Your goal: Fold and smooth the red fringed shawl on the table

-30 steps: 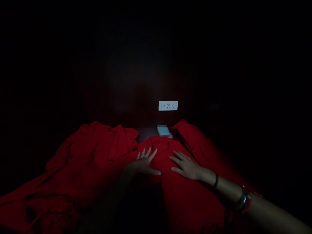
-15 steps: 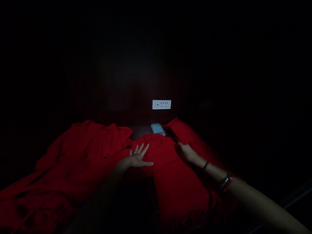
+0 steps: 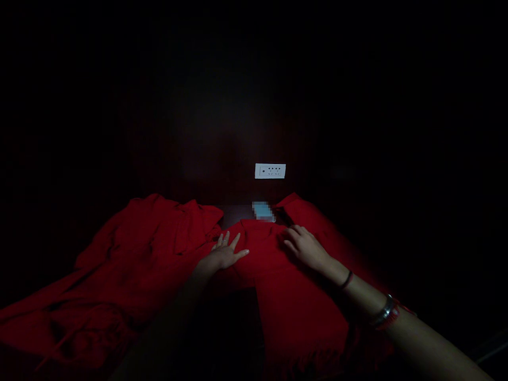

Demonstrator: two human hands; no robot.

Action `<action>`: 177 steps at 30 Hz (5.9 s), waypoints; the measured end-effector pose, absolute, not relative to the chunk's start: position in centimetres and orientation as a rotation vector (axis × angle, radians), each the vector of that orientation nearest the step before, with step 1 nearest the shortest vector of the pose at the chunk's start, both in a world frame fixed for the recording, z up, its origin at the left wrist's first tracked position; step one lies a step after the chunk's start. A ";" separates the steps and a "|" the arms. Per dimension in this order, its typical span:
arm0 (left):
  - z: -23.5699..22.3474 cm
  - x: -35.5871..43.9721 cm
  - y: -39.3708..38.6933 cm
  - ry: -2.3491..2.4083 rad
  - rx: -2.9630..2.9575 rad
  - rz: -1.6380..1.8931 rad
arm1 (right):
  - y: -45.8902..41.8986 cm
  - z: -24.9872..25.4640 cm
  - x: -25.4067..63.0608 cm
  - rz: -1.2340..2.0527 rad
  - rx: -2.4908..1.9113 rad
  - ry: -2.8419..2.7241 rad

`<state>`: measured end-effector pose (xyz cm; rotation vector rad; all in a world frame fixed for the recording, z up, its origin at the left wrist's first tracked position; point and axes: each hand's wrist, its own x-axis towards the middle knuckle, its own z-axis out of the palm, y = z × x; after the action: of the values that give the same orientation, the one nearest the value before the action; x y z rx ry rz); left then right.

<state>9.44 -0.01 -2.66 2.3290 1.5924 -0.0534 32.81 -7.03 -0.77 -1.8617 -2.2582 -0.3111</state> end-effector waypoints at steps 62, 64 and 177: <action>-3.4 9.3 -1.4 1.541 2.384 -0.059 | -1.9 -3.8 29.0 0.397 -2.258 -2.262; -3.7 8.5 -1.2 1.668 2.352 0.011 | -2.1 -3.7 29.0 0.379 -2.263 -2.245; -3.6 9.3 1.8 1.496 1.413 0.729 | -7.6 -2.3 19.8 -0.083 -2.038 -2.295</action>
<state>9.26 1.81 -3.62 1.4127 1.4958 0.7294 19.83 -7.58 -2.27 -2.0380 -2.2948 -0.0834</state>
